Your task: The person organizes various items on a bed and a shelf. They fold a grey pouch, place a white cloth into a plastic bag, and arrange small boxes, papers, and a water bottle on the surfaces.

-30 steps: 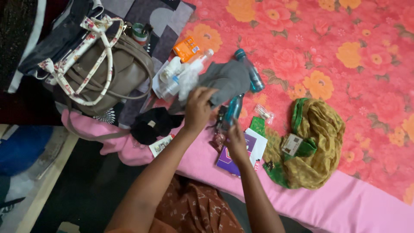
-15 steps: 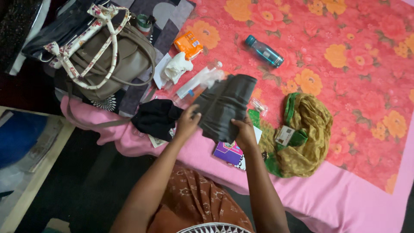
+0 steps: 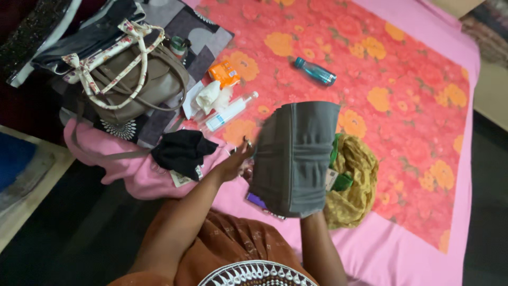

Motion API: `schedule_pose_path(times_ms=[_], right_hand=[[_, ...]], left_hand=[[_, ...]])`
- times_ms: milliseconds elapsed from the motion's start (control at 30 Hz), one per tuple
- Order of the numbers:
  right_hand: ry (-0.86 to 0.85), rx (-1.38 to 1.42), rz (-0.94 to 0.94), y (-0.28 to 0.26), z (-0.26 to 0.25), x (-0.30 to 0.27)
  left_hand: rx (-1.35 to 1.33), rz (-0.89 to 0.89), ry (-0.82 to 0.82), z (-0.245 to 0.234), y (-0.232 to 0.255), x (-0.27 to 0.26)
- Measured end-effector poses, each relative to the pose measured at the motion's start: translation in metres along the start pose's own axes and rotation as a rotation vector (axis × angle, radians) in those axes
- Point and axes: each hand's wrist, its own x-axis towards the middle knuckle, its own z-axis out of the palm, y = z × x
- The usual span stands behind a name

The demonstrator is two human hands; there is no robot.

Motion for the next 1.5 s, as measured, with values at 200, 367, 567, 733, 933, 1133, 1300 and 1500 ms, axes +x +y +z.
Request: schedule_pose_path(times_ms=[200, 367, 567, 733, 933, 1133, 1300, 1500], right_hand=[[0.004, -0.034, -0.206, -0.011, -0.016, 0.024], [-0.028, -0.164, -0.397, -0.039, -0.041, 0.061], [0.047, -0.961, -0.193, 0.018, 0.065, 0.104], [-0.660, -1.207, -0.515, 0.034, 0.206, 0.060], [-0.220, -0.895, -0.413, 0.072, 0.271, 0.042], [-0.080, 0.000, -0.063, 0.014, 0.314, 0.043], [-0.117, 0.073, 0.029, 0.022, 0.314, 0.045], [-0.140, -0.181, -0.068, 0.037, 0.315, 0.006]], left_hand=[[0.340, 0.295, 0.464, -0.009, 0.039, -0.017], [0.449, 0.581, 0.326, 0.001, 0.118, -0.120], [0.643, 0.816, 0.436, 0.073, 0.165, -0.197], [0.807, 0.973, 0.687, 0.104, 0.158, -0.188], [0.302, 1.027, 0.187, 0.113, 0.146, -0.169], [0.702, 0.972, 0.537, 0.039, 0.190, -0.218], [0.804, 0.967, 0.355, -0.015, 0.164, -0.212], [0.803, 0.785, 0.078, -0.029, 0.185, -0.276]])
